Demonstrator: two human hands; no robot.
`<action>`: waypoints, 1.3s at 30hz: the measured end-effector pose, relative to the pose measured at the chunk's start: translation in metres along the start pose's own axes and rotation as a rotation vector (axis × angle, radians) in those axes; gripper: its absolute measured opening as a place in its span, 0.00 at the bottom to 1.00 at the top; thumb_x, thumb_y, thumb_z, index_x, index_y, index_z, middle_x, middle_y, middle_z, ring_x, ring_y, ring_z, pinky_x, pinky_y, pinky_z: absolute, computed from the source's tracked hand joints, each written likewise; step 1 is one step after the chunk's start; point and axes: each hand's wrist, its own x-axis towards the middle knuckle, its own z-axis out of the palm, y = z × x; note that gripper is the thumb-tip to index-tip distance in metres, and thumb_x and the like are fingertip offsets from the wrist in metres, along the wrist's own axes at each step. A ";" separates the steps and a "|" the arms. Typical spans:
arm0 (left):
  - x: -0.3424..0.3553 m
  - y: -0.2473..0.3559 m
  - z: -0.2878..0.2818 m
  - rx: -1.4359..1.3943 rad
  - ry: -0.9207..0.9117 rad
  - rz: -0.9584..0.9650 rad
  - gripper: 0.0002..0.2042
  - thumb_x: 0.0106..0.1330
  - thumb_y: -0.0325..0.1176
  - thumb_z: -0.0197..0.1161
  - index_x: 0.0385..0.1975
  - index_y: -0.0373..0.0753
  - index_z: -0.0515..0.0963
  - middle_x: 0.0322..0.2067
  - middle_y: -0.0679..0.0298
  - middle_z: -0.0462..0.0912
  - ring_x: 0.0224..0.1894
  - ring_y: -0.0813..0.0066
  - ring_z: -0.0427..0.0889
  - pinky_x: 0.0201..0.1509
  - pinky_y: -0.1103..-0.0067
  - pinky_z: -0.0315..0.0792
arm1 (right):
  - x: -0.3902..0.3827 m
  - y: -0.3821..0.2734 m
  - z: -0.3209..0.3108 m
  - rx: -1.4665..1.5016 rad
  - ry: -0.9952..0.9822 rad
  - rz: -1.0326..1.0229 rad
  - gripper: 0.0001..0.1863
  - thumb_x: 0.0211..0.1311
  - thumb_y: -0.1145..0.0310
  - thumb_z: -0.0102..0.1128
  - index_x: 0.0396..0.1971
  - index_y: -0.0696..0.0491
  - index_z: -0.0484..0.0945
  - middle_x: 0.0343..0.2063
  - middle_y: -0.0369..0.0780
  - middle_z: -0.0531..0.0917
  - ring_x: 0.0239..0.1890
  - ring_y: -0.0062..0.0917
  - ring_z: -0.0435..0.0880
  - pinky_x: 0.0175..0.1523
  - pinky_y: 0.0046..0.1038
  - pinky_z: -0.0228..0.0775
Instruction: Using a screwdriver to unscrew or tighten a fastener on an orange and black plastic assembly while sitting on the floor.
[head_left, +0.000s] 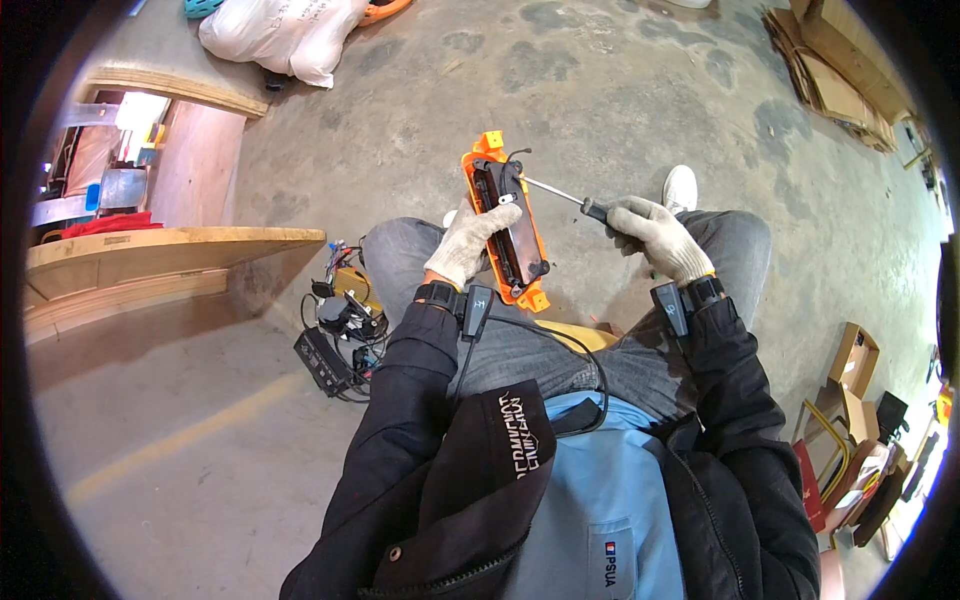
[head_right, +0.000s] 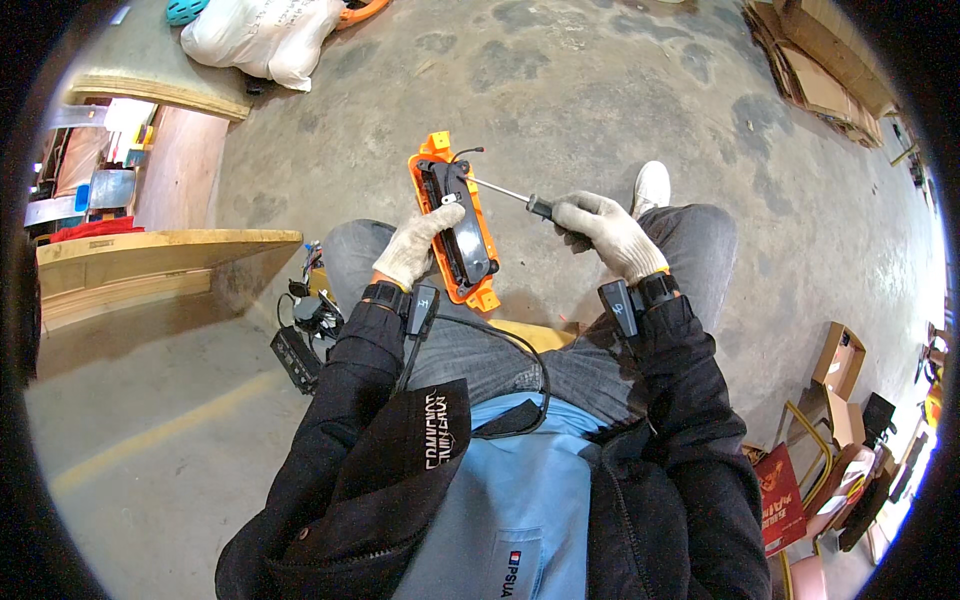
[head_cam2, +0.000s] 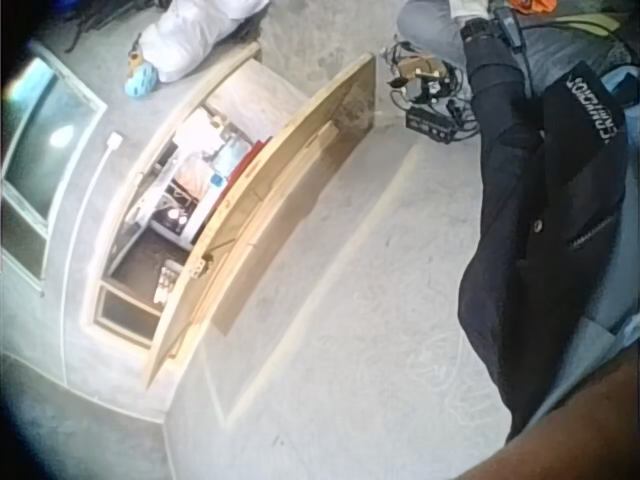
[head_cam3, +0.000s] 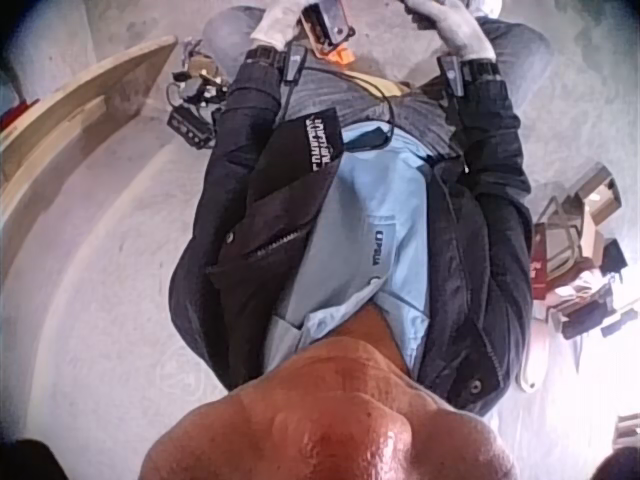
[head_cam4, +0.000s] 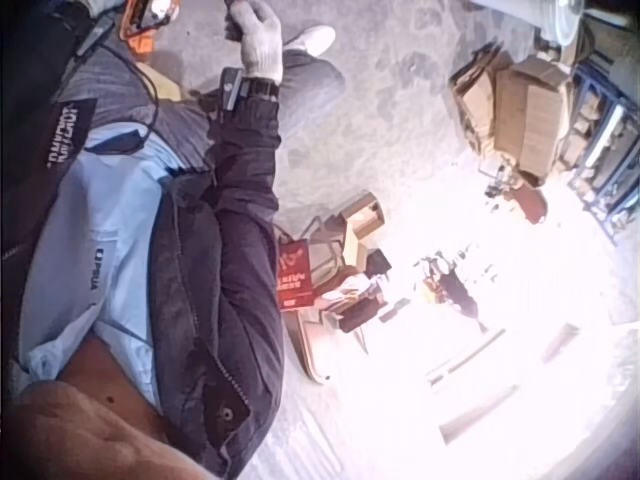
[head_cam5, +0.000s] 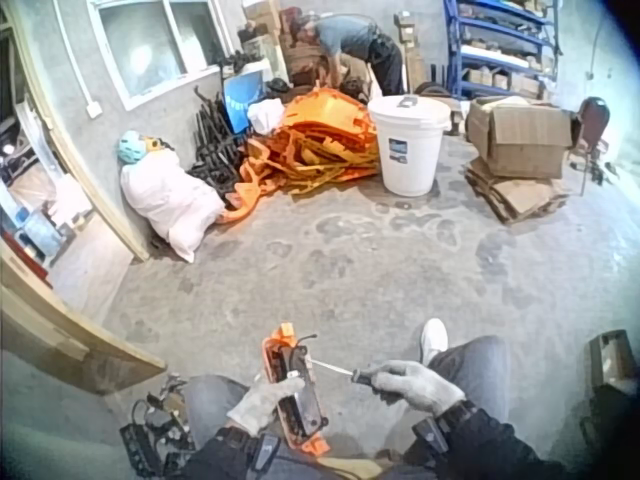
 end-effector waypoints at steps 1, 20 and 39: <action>-0.001 0.001 0.002 0.001 -0.008 0.007 0.30 0.66 0.31 0.77 0.66 0.40 0.72 0.52 0.64 0.82 0.50 0.71 0.85 0.54 0.70 0.84 | 0.000 -0.001 -0.001 0.003 0.003 -0.004 0.20 0.74 0.56 0.66 0.53 0.57 0.85 0.34 0.34 0.84 0.36 0.18 0.82 0.43 0.24 0.77; 0.004 -0.001 0.043 0.405 -0.209 0.155 0.28 0.63 0.33 0.75 0.63 0.39 0.74 0.46 0.66 0.83 0.48 0.74 0.83 0.55 0.72 0.80 | 0.016 -0.004 0.054 -0.217 0.120 -0.234 0.19 0.67 0.59 0.73 0.53 0.53 0.86 0.39 0.36 0.88 0.40 0.21 0.85 0.50 0.27 0.79; 0.010 -0.008 0.048 0.474 -0.222 0.196 0.30 0.58 0.38 0.84 0.58 0.37 0.79 0.45 0.63 0.88 0.47 0.72 0.86 0.54 0.73 0.81 | 0.016 0.005 0.063 -0.417 0.163 -0.236 0.18 0.64 0.57 0.72 0.48 0.53 0.86 0.36 0.42 0.90 0.40 0.32 0.89 0.51 0.33 0.80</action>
